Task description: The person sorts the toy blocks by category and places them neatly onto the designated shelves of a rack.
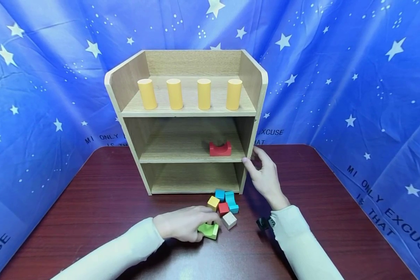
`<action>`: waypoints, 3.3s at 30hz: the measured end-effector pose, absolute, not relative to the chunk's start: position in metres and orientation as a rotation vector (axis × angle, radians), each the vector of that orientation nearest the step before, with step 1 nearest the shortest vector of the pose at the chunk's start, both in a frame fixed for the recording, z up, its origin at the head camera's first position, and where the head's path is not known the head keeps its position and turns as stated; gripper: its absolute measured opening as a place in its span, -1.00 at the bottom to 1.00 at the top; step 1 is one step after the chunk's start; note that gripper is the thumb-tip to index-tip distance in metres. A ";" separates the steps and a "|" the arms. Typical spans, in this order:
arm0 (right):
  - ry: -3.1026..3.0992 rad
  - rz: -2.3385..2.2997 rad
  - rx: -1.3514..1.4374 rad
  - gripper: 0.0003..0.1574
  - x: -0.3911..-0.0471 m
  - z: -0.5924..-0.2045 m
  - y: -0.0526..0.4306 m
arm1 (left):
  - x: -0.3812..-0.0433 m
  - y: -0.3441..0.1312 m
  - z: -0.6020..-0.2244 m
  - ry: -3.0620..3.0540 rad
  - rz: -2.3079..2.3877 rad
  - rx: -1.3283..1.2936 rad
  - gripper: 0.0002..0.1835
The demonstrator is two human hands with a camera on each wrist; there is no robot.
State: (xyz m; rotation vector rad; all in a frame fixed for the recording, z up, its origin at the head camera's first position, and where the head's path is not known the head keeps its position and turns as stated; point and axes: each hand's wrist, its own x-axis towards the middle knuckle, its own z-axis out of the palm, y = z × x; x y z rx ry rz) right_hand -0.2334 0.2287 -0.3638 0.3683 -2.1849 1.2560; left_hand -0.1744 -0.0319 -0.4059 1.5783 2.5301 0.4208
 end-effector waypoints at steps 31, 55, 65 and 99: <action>-2.167 1.249 0.392 -0.51 -0.233 -0.364 0.228 | -0.189 -0.072 -0.333 2.785 0.372 1.480 -0.45; -2.186 1.250 0.369 -0.53 -0.208 -0.336 0.211 | -0.220 -0.078 -0.256 2.903 0.439 1.338 -0.44; -2.170 1.251 0.385 -0.51 -0.228 -0.357 0.224 | -0.244 -0.072 -0.253 2.912 0.495 1.276 -0.42; -2.173 1.260 0.382 -0.50 -0.235 -0.365 0.230 | -0.271 -0.067 -0.261 2.867 0.523 1.136 -0.47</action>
